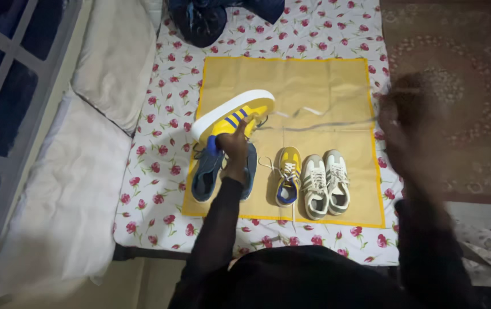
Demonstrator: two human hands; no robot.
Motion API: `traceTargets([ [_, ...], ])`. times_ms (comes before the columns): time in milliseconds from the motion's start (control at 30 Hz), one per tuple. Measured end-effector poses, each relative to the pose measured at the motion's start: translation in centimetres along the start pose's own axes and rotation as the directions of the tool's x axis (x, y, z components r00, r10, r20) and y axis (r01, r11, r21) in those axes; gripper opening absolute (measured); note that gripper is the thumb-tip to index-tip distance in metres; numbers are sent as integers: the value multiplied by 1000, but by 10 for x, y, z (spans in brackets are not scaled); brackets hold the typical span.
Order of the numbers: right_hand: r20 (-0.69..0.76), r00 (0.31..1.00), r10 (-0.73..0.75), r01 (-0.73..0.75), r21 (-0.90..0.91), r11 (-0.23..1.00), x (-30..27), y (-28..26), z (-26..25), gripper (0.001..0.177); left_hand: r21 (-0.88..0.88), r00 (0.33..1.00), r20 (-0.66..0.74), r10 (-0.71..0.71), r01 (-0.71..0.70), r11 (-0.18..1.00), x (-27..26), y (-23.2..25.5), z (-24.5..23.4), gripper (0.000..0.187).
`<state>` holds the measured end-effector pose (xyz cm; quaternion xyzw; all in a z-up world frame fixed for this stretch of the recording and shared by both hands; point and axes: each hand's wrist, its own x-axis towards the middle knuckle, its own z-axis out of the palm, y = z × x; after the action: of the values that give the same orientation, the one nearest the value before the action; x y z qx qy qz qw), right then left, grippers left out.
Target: The person removes laces from several pairs of shoes placed on a yellow cloth and then re-laces each shoe with the appropriate laces. The person handles blue, yellow, and white sneakers, threading laces through eyelets and tying them off.
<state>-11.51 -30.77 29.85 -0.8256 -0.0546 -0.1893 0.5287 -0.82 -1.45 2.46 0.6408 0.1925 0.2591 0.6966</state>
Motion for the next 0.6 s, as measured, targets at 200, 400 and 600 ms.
traceTargets([
  [200, 386, 887, -252, 384, -316, 867, 8, 48, 112, 70, -314, 993, 39, 115, -97, 945, -25, 49, 19, 32],
  [400, 332, 888, -318, 443, -438, 782, -10, 72, 165, 62, -299, 990, 106, 93, -57, 953, -51, 84, 22, 29],
  [600, 307, 869, -387, 475, -307, 824, -18, 84, 174, 13, -260, 990, 107, 91, -61, 964, -53, 105, 23, 27],
])
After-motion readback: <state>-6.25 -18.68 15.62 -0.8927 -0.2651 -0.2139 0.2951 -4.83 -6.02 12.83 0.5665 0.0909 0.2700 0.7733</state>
